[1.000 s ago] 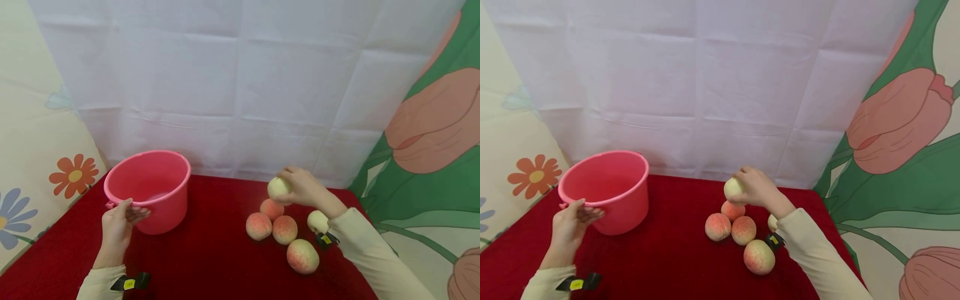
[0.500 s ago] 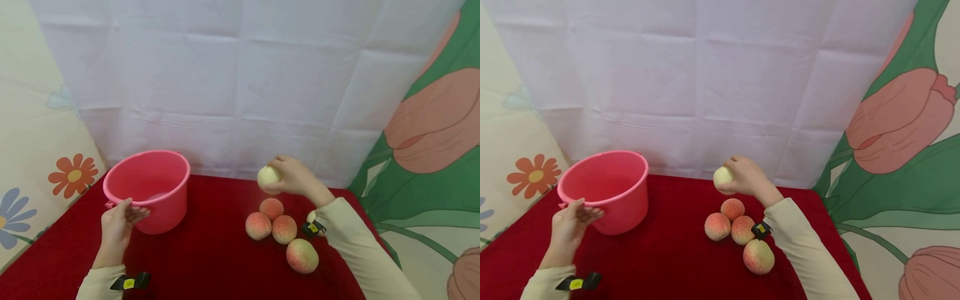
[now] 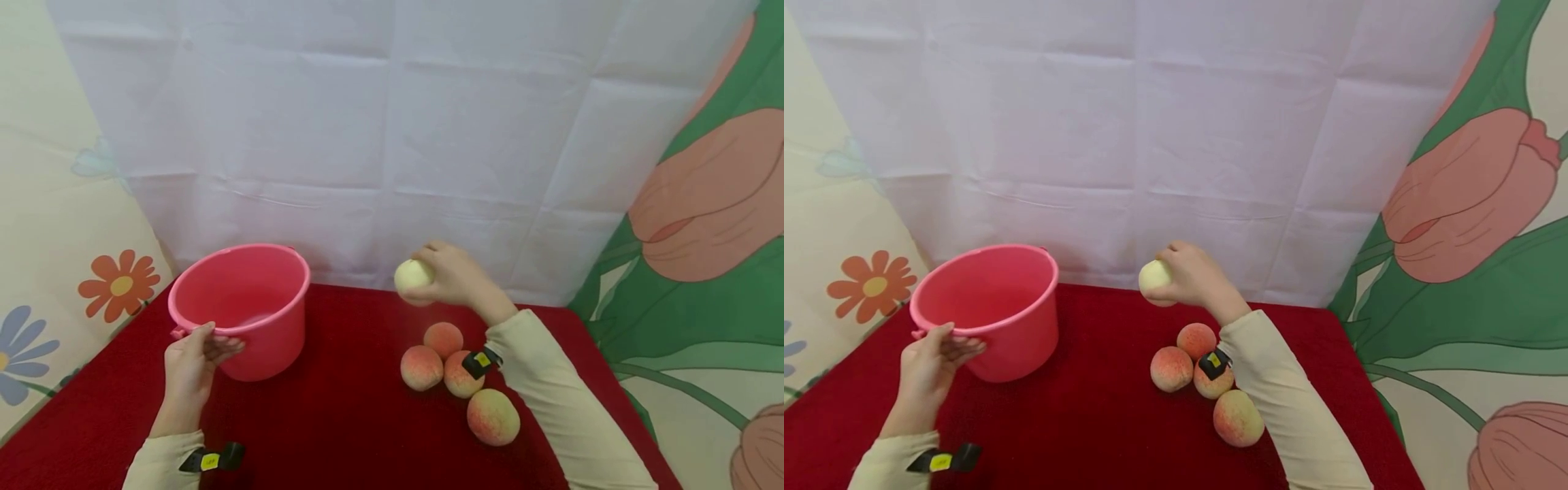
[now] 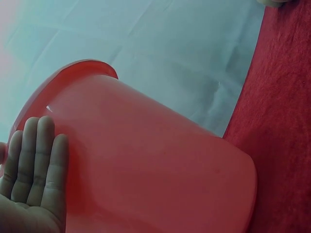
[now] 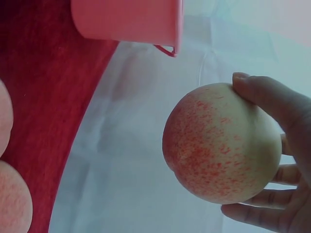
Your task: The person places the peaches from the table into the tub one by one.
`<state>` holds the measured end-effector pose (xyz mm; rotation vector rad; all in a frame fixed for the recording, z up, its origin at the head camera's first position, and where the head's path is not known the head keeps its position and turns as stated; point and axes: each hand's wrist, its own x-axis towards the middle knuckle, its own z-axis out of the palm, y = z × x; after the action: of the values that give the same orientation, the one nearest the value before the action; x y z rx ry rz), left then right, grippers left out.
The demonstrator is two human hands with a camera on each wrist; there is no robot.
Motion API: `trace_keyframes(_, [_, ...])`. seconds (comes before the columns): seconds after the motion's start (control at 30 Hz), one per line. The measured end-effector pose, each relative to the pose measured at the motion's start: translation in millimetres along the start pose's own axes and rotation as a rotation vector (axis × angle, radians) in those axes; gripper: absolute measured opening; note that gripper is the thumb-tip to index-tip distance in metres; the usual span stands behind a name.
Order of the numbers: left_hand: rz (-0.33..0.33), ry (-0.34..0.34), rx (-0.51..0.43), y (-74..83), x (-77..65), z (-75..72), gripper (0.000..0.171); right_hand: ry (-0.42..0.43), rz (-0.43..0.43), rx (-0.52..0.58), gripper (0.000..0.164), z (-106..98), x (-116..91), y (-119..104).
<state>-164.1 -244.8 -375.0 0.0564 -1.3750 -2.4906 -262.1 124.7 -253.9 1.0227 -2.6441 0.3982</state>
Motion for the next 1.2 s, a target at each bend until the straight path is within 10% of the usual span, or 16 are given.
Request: trace_keyframes(1.2, [0.027, -0.021, -0.003, 0.1, -2.9, -2.5, 0.038, -0.061, 0.005, 0.071, 0.053, 16, 66, -57])
